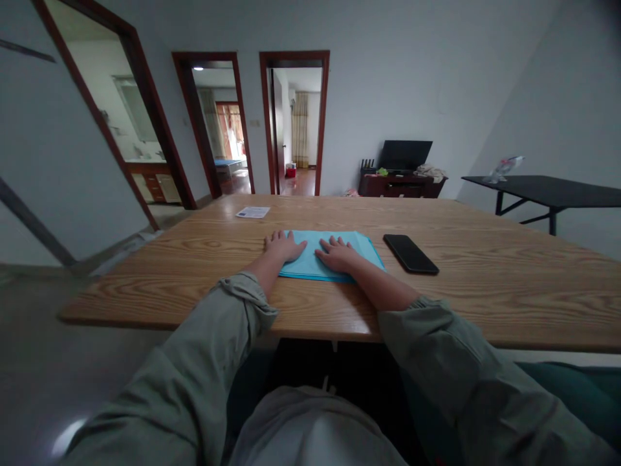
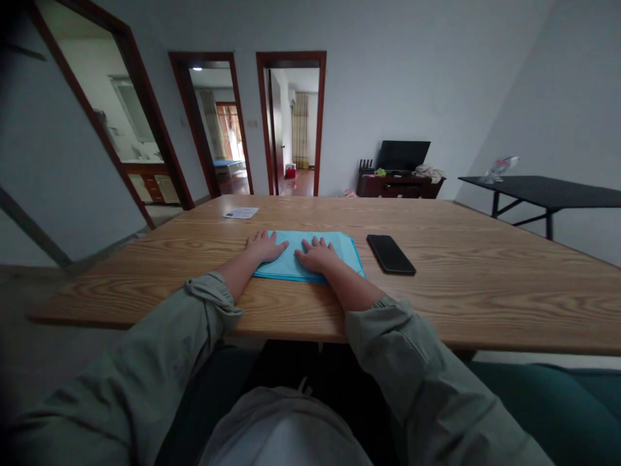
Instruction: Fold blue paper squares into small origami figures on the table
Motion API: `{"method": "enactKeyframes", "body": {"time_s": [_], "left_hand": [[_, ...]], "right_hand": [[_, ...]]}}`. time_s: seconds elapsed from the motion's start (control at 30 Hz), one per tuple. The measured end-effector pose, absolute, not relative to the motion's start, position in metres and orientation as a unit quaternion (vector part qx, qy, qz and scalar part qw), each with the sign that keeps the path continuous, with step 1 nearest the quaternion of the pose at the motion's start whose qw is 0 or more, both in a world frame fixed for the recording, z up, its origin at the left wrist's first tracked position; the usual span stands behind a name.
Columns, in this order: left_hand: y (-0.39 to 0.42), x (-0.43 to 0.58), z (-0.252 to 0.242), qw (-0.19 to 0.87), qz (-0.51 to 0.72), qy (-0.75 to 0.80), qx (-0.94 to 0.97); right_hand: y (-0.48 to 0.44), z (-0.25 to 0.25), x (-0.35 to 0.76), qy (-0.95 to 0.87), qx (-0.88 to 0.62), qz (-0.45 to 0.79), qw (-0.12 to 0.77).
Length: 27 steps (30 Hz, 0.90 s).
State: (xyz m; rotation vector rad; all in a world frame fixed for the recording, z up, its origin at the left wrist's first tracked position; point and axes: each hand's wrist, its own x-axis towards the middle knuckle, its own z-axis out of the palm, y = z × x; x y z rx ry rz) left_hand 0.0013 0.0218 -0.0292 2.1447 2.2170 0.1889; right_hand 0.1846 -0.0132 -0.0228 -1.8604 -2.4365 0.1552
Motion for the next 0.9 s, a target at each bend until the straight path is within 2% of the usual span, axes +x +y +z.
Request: {"method": "enactKeyframes", "body": {"time_s": [0.43,0.67,0.7,0.8,0.9], "left_hand": [[0.007,-0.009,-0.027,0.03,0.032,0.628,0.777],[0.0,-0.014,-0.02,0.038,0.03,0.596,0.801],[0.0,-0.013,-0.019,0.039,0.029,0.599,0.8],[0.001,-0.01,-0.017,0.04,0.029,0.6,0.799],[0.0,-0.011,-0.011,0.05,0.025,0.6,0.798]], "right_hand": [[-0.021,-0.021,0.276,-0.737,-0.674,0.021,0.054],[-0.049,0.007,0.282,-0.772,-0.602,0.0,0.205],[-0.056,0.01,0.277,-0.8,-0.566,0.009,0.201],[-0.076,0.014,0.256,-0.895,-0.424,0.077,0.113],[-0.086,0.017,0.241,-0.91,-0.394,0.085,0.099]]}}
